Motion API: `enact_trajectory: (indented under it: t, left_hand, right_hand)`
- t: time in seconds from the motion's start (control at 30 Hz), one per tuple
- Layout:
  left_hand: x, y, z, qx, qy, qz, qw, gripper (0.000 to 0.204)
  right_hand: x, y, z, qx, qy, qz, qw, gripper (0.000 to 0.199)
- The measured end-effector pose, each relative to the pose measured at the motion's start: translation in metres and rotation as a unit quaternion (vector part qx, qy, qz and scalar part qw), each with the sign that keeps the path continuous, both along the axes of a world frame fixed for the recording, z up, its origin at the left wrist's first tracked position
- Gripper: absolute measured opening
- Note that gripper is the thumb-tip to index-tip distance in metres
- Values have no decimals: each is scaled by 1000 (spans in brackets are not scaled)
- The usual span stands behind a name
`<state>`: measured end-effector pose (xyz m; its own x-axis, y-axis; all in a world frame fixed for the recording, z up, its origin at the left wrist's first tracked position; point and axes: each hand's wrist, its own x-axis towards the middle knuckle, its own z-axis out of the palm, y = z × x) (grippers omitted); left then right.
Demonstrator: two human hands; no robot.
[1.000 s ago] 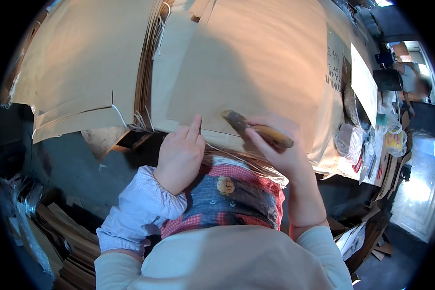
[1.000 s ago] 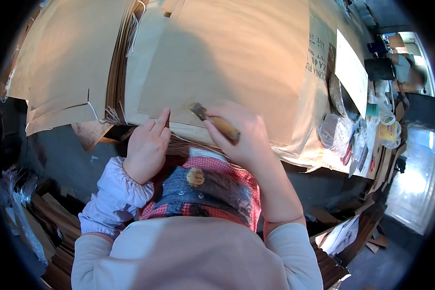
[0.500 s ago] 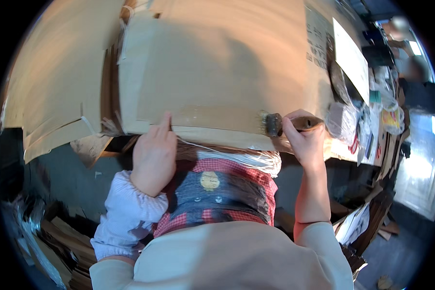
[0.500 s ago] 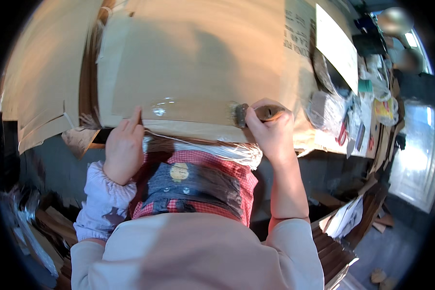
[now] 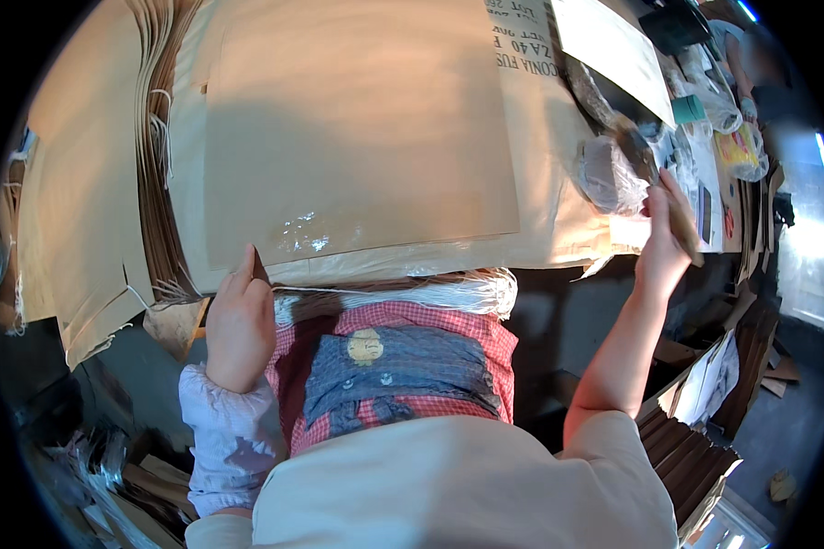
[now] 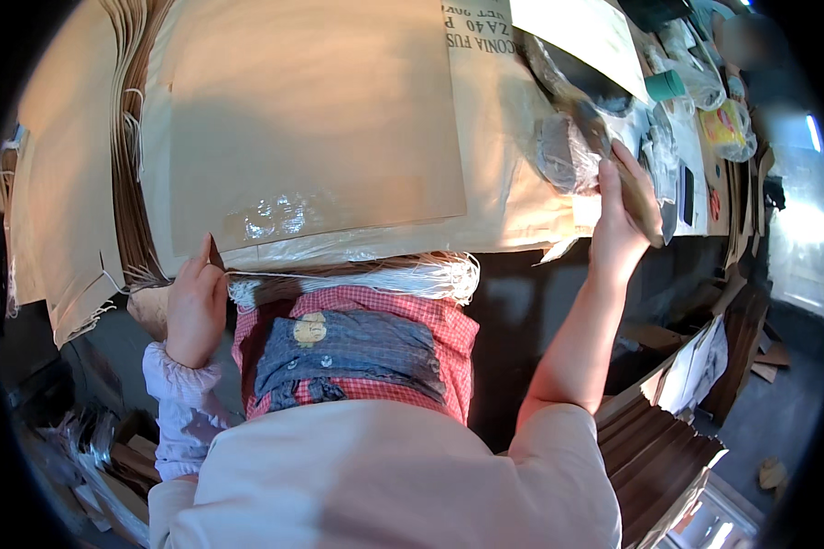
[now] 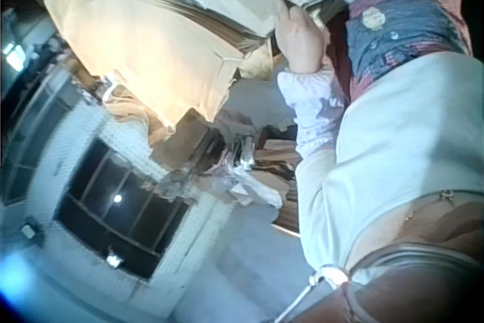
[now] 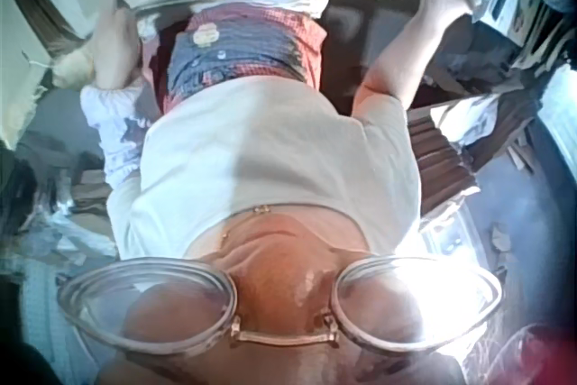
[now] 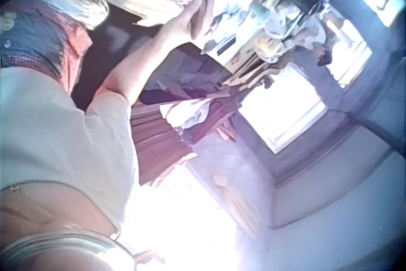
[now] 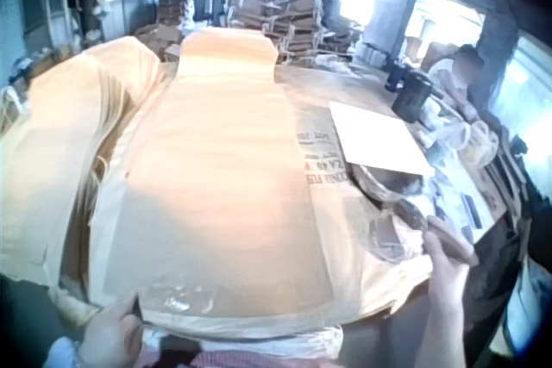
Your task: The person repeatedly applies glue to the edge of a flat cardboard sheet using a brush, then presses a thin strip along the glued edge. The person handles multiple cardboard sheets one at a time, stacking them on a workbench in a cluttered workshop.
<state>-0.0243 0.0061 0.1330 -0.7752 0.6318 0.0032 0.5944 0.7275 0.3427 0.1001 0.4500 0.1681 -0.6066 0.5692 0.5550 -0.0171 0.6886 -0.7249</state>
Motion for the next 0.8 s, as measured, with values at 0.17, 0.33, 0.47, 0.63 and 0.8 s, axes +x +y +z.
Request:
enact_trajectory:
  t: [0.17, 0.33, 0.47, 0.63, 0.8]
  left_hand:
    - [8, -7, 56, 151, -238, 7, 959, 5]
    - [23, 6, 99, 314, -217, -81, 921, 10]
    - [13, -19, 110, 185, -89, -43, 978, 4]
    - [-27, -23, 65, 153, -47, -12, 987, 10]
    - [-64, -12, -22, 201, -121, 55, 971, 9]
  right_hand:
    - [44, 8, -28, 379, -297, -87, 872, 38]
    - [31, -170, -53, -104, -212, 422, 875, 24]
    - [39, -148, -41, -232, -219, 490, 811, 16]
    - [16, -77, -1, -257, -238, 257, 901, 13]
    - [-42, -60, -72, -176, -350, 155, 907, 16]
